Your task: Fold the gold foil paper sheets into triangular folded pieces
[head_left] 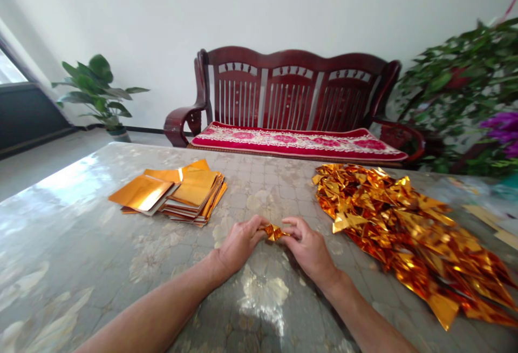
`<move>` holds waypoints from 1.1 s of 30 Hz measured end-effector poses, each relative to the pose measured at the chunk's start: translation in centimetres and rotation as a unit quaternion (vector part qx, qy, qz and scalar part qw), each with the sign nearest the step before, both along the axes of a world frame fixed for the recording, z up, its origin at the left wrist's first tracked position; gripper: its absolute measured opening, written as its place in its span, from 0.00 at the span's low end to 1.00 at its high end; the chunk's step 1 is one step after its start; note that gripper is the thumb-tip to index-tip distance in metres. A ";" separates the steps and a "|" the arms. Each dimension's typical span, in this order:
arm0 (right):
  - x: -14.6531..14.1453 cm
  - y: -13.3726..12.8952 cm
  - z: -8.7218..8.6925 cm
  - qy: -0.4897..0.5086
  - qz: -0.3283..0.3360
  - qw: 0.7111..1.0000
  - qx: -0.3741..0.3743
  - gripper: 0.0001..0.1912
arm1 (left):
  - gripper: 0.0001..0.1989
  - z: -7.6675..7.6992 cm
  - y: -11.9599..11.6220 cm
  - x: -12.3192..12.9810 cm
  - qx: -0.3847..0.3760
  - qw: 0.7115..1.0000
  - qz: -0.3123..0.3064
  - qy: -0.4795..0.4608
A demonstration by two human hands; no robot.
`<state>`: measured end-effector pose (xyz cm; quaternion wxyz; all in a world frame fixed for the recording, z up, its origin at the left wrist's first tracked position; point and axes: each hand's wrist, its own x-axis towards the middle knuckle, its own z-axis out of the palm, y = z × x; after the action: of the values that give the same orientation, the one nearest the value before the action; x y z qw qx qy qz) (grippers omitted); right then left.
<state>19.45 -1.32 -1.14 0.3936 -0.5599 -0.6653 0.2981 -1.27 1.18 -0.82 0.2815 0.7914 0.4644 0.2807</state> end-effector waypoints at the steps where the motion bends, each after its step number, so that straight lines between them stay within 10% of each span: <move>1: 0.0 0.0 -0.1 0.004 0.005 1.000 -0.006 0.20 | 0.07 0.1 0.1 0.0 -0.005 1.000 0.000 0.011; 9: 0.1 0.0 0.5 -0.050 -0.005 0.999 0.015 0.11 | 0.14 0.8 -0.1 0.0 0.070 0.980 -0.004 0.185; 33: -1.1 -0.9 1.5 -0.205 0.035 0.975 0.076 0.14 | 0.08 0.4 -1.0 0.9 0.175 0.938 -0.083 0.289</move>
<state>18.34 -2.26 0.36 0.2798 -0.5542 -0.7714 0.1395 -0.33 0.18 -0.42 0.0147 0.9108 0.4022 0.0924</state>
